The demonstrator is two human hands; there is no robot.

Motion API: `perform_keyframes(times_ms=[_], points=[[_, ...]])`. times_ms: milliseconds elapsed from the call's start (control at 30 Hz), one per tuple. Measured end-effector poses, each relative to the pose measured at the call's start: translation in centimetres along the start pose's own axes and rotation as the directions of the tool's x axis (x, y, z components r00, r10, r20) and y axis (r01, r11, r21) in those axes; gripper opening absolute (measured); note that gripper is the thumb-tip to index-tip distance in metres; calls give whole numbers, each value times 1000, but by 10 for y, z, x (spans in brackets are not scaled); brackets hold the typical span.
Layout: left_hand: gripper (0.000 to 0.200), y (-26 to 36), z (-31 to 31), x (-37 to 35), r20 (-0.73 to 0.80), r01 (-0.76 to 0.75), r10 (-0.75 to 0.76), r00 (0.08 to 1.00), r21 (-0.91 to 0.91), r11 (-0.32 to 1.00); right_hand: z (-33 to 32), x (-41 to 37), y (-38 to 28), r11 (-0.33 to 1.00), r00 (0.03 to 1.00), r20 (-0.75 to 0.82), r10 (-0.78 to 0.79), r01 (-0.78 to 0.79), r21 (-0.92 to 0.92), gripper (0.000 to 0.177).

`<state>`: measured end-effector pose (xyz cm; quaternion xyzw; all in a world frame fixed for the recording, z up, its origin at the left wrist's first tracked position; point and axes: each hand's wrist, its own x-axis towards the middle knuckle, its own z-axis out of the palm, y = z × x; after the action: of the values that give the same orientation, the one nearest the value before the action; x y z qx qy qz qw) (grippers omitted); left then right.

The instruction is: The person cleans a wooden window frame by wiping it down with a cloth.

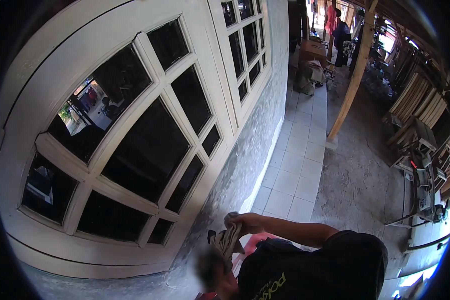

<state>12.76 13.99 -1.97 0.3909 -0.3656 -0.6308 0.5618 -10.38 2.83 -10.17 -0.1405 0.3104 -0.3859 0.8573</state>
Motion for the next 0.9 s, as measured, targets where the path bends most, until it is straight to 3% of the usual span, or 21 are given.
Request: perform_keyframes(times_ms=[33, 133, 233, 267, 367, 400, 500, 533, 633, 667, 767, 833, 867, 900], points=[[44, 7, 11, 3, -6, 61, -67, 998, -339, 939, 3, -4, -7, 997, 996, -86, -18, 12, -71, 41], [46, 11, 16, 6, -4, 49, -55, 998, -384, 922, 29, -29, -31, 959, 944, -304, -125, 37, -281, 46], [47, 16, 22, 7, -2, 65, -72, 997, -389, 919, 28, -40, -40, 815, 924, -237, -299, 118, -567, 47], [47, 12, 18, 9, -17, 51, -62, 998, -392, 919, 30, -46, -42, 800, 915, -231, -331, 142, -583, 41], [46, 6, 13, 12, -41, 56, -79, 996, -402, 914, 24, -52, -43, 402, 708, -151, -690, 202, -893, 37], [46, 16, 22, 11, -39, 87, -112, 993, -404, 911, 28, -57, -47, 358, 640, -102, -762, 285, -889, 29], [45, 20, 19, 12, -10, 107, -123, 992, -414, 904, 41, -71, -63, 57, 416, 145, -898, 437, -898, 27], [45, 21, 18, 12, 3, 102, -112, 994, -419, 902, 50, -75, -68, 58, 371, 157, -915, 506, -860, 24], [46, 34, 36, 11, 21, 131, -133, 991, -389, 912, 63, -82, -78, -157, 169, 271, -948, 492, -857, 24], [47, 38, 42, 12, 62, 135, -120, 991, -381, 915, 67, -86, -81, -134, 177, 245, -953, 480, -867, 23], [49, 40, 48, 13, 164, 189, -135, 977, -385, 903, 76, -98, -91, -260, 71, 308, -949, 379, -888, 26], [50, 33, 39, 14, 198, 278, -211, 957, -426, 861, 80, -104, -98, -268, 22, 307, -952, 431, -862, 41], [48, 34, 38, 11, 136, 135, -141, 981, 54, 989, 78, -106, -105, -375, -19, 395, -918, 363, -853, 47], [46, 37, 37, 6, 111, -15, -52, 992, 529, 849, 74, -110, -110, -473, -49, 481, -876, 291, -832, 53]])
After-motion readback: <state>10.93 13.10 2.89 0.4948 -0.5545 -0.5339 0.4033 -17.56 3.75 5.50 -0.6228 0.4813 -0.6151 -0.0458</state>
